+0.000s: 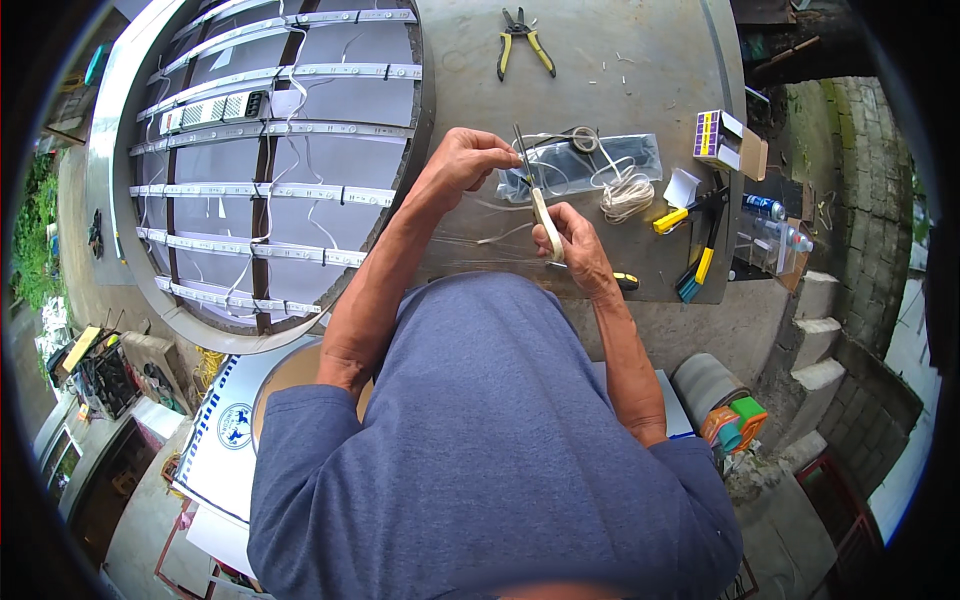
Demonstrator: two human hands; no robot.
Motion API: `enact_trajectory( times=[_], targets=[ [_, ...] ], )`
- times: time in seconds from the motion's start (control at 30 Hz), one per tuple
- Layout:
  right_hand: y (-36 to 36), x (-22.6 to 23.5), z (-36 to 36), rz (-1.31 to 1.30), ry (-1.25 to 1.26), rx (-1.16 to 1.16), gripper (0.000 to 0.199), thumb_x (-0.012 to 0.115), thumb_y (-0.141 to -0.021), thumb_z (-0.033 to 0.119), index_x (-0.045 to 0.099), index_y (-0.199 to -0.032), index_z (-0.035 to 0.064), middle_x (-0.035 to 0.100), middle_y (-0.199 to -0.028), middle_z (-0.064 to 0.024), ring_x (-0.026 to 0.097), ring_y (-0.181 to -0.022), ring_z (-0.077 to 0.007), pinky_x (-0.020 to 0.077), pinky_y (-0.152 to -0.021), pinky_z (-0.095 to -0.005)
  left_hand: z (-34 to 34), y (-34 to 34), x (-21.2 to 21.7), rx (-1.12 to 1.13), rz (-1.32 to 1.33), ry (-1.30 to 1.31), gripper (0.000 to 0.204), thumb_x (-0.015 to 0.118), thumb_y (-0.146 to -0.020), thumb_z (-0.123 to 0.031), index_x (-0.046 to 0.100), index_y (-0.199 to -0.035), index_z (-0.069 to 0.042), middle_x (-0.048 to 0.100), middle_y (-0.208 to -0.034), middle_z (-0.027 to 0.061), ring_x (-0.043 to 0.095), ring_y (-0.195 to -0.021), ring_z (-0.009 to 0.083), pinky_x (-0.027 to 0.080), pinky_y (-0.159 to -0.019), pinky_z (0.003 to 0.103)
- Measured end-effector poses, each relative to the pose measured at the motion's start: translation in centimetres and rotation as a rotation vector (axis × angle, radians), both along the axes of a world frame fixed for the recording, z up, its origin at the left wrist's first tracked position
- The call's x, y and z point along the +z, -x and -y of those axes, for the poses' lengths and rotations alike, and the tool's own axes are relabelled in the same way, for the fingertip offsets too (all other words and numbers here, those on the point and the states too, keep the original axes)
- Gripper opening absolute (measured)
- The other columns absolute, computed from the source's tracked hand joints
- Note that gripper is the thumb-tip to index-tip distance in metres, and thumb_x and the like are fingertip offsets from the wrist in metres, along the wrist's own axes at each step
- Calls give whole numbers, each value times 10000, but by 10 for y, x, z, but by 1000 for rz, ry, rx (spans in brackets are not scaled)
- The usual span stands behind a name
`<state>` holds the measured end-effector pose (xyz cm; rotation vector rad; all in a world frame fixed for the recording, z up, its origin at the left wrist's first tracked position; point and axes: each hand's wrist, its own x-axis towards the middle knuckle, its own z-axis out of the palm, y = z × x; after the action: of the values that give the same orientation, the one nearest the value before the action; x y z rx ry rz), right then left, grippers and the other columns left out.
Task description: Wiring and securing LED strips inside a circular sign frame using cutters and tape.
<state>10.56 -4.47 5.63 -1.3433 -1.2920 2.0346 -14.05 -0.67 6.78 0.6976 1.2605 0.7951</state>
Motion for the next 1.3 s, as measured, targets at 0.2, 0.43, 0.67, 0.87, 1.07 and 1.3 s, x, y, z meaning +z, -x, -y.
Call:
enact_trajectory(
  times=[0.2,0.43,0.67,0.87,1.07,1.3],
  targets=[
    [0,-6,-4,17,-45,-136,180,743,-931,127,657,-1016,-5,713,-847,-31,649,-707,-77,538,-583,-256,1,17,4,43,-54,-43,206,747,-900,-181,775,-998,-2,598,-651,-37,416,-527,30,285,-473,229],
    [31,-55,-68,931,-886,138,157,682,-875,146,638,-935,8,701,-933,-205,713,-849,-374,567,-747,-470,26,29,12,230,-161,-308,195,771,-918,-159,778,-1051,-17,766,-948,55,682,-889,110,545,-823,267],
    [53,-53,-82,863,-1085,191,166,651,-875,57,742,-1005,5,658,-979,-173,657,-949,-323,558,-838,-420,47,21,24,329,-211,-267,170,737,-934,-108,770,-1067,-8,767,-980,53,672,-906,93,535,-817,259],
    [86,50,-48,-39,-368,-13,190,652,-995,102,712,-1143,-1,712,-1032,-81,672,-846,-143,547,-727,-276,49,1,27,376,-47,-293,143,765,-898,-37,750,-1028,19,760,-931,62,699,-864,103,577,-786,250],
    [83,52,-43,-52,-362,-94,153,675,-985,71,724,-1102,-16,707,-917,-40,642,-781,-104,516,-700,-238,52,1,24,355,-8,-357,155,785,-867,-19,740,-1007,31,761,-918,75,705,-869,109,580,-799,264],
    [75,52,-44,-42,-359,-64,147,675,-981,71,711,-1079,-32,709,-877,-56,663,-792,-116,532,-732,-253,55,4,28,268,94,-370,143,749,-890,-18,723,-1010,53,752,-934,103,715,-878,144,570,-810,282]
  ],
)
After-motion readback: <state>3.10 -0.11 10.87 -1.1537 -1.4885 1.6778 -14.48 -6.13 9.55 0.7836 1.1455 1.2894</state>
